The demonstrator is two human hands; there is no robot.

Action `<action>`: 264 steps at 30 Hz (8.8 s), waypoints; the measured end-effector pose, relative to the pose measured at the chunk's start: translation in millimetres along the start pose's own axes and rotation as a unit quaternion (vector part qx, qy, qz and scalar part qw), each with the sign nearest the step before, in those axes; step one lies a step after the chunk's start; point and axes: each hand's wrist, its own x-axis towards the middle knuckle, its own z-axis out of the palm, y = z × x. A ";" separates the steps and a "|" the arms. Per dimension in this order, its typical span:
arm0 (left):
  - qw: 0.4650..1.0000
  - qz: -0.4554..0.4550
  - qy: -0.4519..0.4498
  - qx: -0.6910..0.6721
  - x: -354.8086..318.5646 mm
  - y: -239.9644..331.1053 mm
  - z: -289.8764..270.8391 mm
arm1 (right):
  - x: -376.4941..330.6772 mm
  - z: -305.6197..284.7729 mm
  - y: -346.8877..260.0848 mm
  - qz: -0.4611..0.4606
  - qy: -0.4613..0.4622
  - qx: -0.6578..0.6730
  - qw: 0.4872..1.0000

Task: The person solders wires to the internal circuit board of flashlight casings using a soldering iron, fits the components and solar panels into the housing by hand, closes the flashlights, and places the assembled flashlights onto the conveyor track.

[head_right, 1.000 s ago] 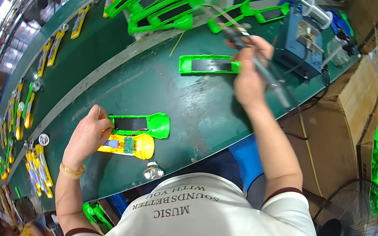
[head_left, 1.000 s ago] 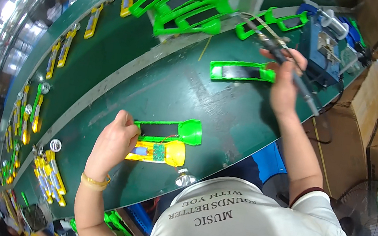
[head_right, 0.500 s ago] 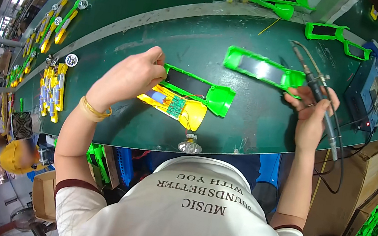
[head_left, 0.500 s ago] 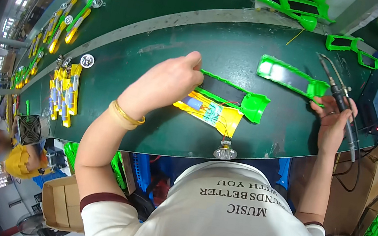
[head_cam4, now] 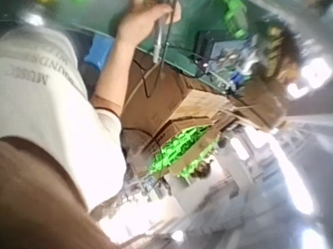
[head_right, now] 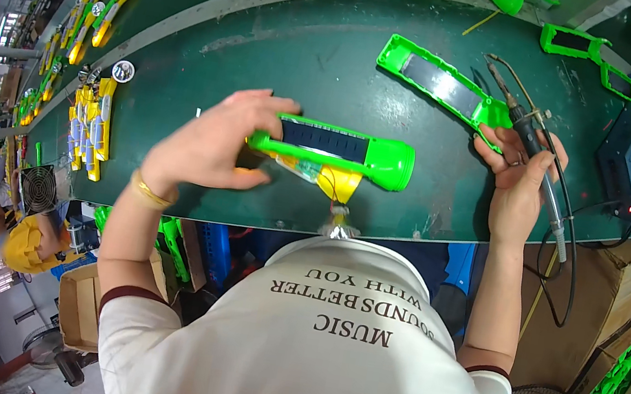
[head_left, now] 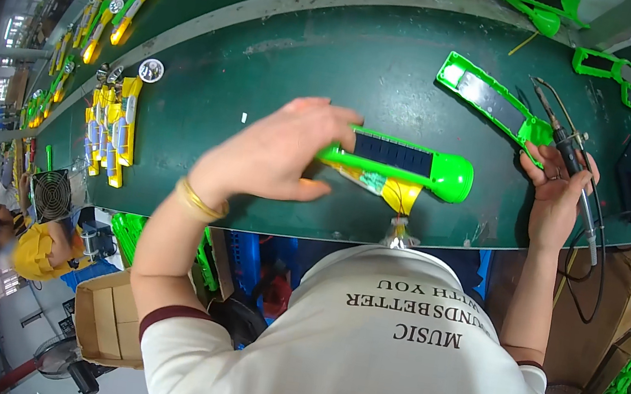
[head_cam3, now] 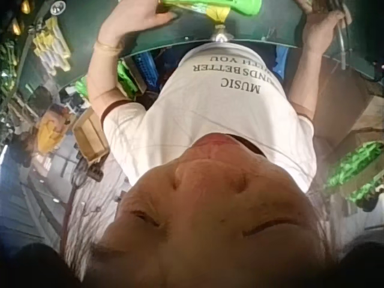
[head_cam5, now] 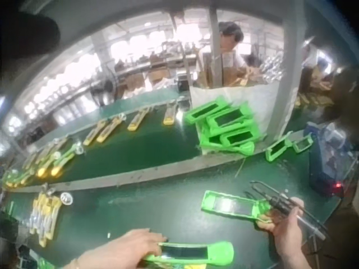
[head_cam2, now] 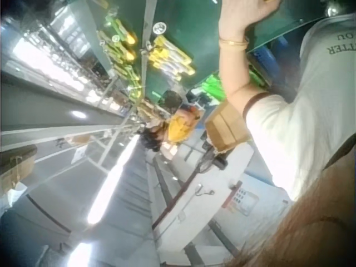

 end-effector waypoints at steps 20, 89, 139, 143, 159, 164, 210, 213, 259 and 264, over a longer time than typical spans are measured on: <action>0.883 -0.354 0.177 -0.251 63.3 -259.0 -211.7 | -6.3 3.2 1.2 0.031 0.068 -0.058 0.995; 0.932 -0.168 0.320 -0.016 15.3 28.6 25.3 | 35.9 30.0 -43.8 -0.211 -0.021 0.149 0.966; 0.969 -0.141 0.202 0.026 61.3 16.4 41.0 | 5.5 42.9 1.9 0.088 -0.145 -0.010 0.985; 0.968 -0.132 0.212 0.032 61.6 15.6 42.5 | 4.7 37.7 0.8 0.059 -0.136 0.049 0.988; 0.971 -0.119 0.205 0.038 61.3 15.0 41.0 | 4.6 34.4 2.9 0.055 -0.169 -0.014 0.984; 0.971 -0.115 0.203 0.043 62.8 14.7 41.7 | 4.8 36.6 4.3 0.052 -0.162 -0.014 0.985; 0.978 -0.130 0.147 0.072 64.7 29.3 23.7 | 6.0 25.0 -6.2 -0.031 -0.048 0.089 0.994; 0.972 -0.085 0.203 0.083 56.9 31.9 26.8 | -0.6 25.2 -2.8 -0.015 -0.048 0.097 0.994; 0.941 0.097 0.170 0.276 55.9 8.9 37.1 | -0.5 28.3 2.0 0.056 -0.160 -0.073 0.983; 0.947 0.095 0.162 0.260 54.2 8.8 36.0 | -1.0 27.7 2.4 0.087 -0.164 -0.053 0.981</action>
